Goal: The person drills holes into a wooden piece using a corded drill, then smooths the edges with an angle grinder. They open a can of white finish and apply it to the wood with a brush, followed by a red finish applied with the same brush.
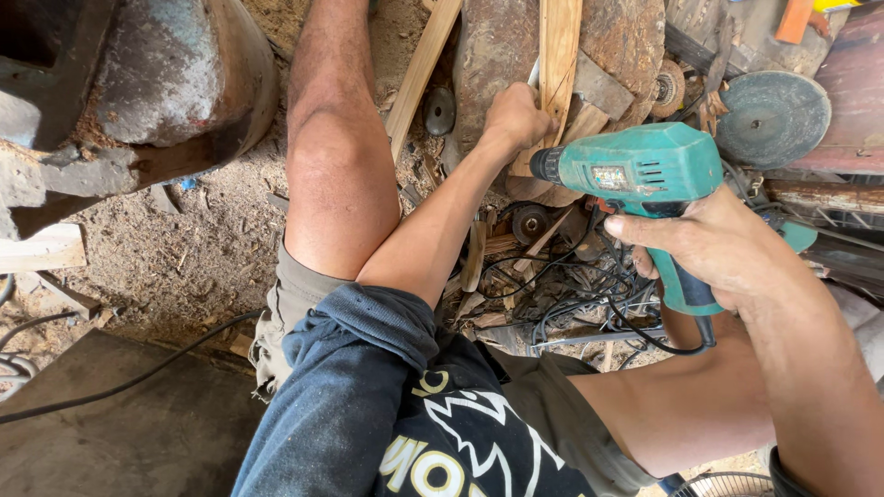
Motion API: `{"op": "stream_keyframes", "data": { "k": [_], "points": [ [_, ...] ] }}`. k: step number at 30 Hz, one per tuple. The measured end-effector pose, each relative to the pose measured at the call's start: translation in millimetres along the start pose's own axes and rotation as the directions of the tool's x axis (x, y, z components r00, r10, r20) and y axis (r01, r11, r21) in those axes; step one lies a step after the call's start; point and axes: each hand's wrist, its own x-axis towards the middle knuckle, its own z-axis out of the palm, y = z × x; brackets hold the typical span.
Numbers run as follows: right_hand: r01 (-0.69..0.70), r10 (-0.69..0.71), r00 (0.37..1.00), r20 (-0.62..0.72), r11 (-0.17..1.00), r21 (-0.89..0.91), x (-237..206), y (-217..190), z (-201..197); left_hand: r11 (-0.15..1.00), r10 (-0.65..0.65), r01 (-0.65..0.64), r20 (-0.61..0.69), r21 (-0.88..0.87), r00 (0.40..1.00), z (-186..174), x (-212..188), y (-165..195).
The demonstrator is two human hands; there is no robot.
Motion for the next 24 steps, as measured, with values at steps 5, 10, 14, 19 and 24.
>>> {"op": "stream_keyframes", "data": {
  "k": [5,10,14,19,24],
  "points": [
    [-0.004,0.004,1.0,0.005,0.999,-0.042,2,-5,2,1.0,-0.013,0.013,-0.005,0.0,1.0,0,0,0],
    [0.002,-0.002,1.0,0.004,0.999,-0.053,5,-6,5,1.0,-0.005,0.005,-0.007,-0.027,1.0,-2,-2,-1],
    [-0.006,0.007,1.0,0.022,0.998,-0.065,6,-8,5,1.0,0.012,-0.012,-0.013,-0.026,1.0,-2,-3,0],
    [-0.034,0.035,0.999,0.011,0.998,-0.059,9,-8,5,0.997,-0.018,0.02,0.02,-0.075,1.0,-4,-6,4],
    [-0.039,0.041,0.999,0.02,0.995,-0.095,16,-3,7,0.998,-0.03,0.031,0.022,-0.05,0.999,-6,-9,6]
  ]
}}
